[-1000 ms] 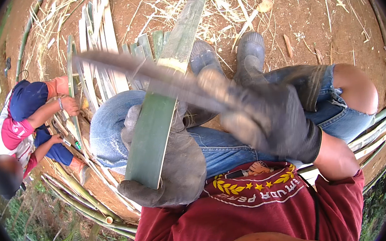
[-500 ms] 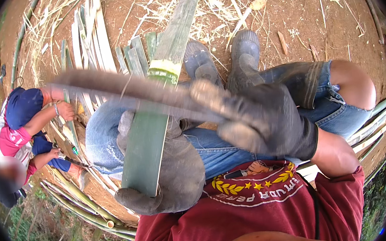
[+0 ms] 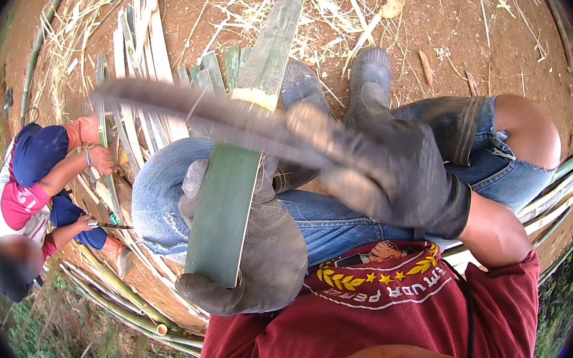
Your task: The person sits on the ground and uses a large knife to split long bamboo poles into thin strips. They hold the bamboo with one hand and strike it with the knife in the other, creating a pile of processed bamboo slats.
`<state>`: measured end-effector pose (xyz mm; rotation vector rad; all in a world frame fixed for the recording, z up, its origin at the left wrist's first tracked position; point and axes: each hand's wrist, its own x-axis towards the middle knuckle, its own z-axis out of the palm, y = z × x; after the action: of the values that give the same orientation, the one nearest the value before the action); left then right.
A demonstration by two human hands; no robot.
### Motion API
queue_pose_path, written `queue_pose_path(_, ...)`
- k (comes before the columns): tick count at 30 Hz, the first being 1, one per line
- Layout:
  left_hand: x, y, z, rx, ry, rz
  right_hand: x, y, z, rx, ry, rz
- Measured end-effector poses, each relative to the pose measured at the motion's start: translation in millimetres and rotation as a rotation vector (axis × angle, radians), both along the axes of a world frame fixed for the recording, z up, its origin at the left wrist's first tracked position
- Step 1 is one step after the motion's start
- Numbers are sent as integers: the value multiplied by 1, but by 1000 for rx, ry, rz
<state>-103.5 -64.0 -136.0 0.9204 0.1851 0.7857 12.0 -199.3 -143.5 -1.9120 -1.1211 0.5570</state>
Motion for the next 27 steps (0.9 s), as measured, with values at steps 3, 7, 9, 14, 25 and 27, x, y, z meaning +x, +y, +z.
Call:
queue_pose_path(3, 3, 2, -8, -19, -14, -25, 4, -2, -11, -35, 155, -135)
queue_pose_path(7, 0, 2, -4, -12, 5, -3, 5, -1, -1, 133, 20, 62)
queue_pose_path(9, 2, 2, -4, -9, 11, -14, 9, -3, 8, 51, 18, 165)
queue_pose_path(14, 2, 1, -5, -3, 8, -19, 6, 0, -21, 75, 124, -89)
queue_pose_path(25, -3, 4, -9, -3, 27, -33, 18, -2, -10, -220, 435, -302)
queue_pose_path(27, -6, 3, -6, 5, 35, -17, 15, -4, -25, -100, 571, -429)
